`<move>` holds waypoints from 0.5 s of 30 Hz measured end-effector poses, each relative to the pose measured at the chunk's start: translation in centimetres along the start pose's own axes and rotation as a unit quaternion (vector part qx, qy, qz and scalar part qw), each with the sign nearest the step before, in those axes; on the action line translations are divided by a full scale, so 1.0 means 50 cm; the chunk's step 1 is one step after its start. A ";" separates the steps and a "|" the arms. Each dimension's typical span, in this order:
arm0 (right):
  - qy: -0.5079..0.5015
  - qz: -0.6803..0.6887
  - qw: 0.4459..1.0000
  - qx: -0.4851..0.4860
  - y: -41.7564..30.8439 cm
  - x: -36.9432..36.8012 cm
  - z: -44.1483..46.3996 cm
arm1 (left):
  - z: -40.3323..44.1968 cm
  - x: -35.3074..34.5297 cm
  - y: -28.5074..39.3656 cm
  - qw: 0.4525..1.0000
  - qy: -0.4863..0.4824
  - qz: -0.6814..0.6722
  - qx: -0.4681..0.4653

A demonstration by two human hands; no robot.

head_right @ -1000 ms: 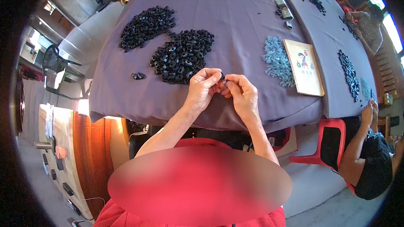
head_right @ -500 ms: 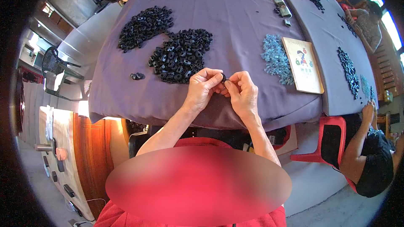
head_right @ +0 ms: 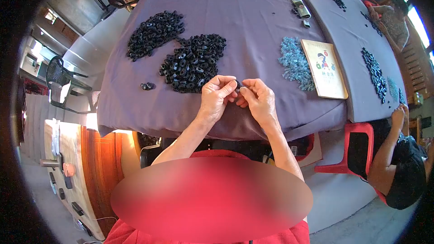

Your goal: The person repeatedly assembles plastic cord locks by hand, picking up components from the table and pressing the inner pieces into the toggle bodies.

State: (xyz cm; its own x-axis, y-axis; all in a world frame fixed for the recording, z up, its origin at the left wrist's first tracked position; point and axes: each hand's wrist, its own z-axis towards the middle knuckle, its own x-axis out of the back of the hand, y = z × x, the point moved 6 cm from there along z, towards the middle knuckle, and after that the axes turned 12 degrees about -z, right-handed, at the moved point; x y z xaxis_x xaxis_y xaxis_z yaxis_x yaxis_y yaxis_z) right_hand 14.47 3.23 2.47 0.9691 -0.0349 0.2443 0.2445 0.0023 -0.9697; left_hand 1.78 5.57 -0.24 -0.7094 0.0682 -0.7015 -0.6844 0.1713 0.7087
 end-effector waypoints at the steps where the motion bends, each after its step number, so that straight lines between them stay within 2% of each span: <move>1: -0.005 -0.018 1.000 -0.002 -0.001 -0.001 0.000 | 0.001 0.001 0.001 1.000 0.003 -0.004 -0.003; 7: -0.017 -0.139 0.990 0.030 -0.019 0.003 -0.003 | 0.002 0.004 -0.002 1.000 0.007 -0.020 -0.008; 15: -0.035 -0.103 0.993 0.043 -0.005 -0.009 0.008 | 0.005 0.009 -0.006 0.995 0.004 -0.086 0.043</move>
State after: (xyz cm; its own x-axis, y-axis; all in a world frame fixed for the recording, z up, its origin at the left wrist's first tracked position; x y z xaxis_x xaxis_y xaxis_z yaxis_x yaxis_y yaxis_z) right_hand 14.01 3.62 2.62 0.8970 0.0266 0.4411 0.4375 0.0875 -0.8949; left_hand 1.69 5.81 -0.78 -0.5850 0.0234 -0.8107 -0.7787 0.2631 0.5695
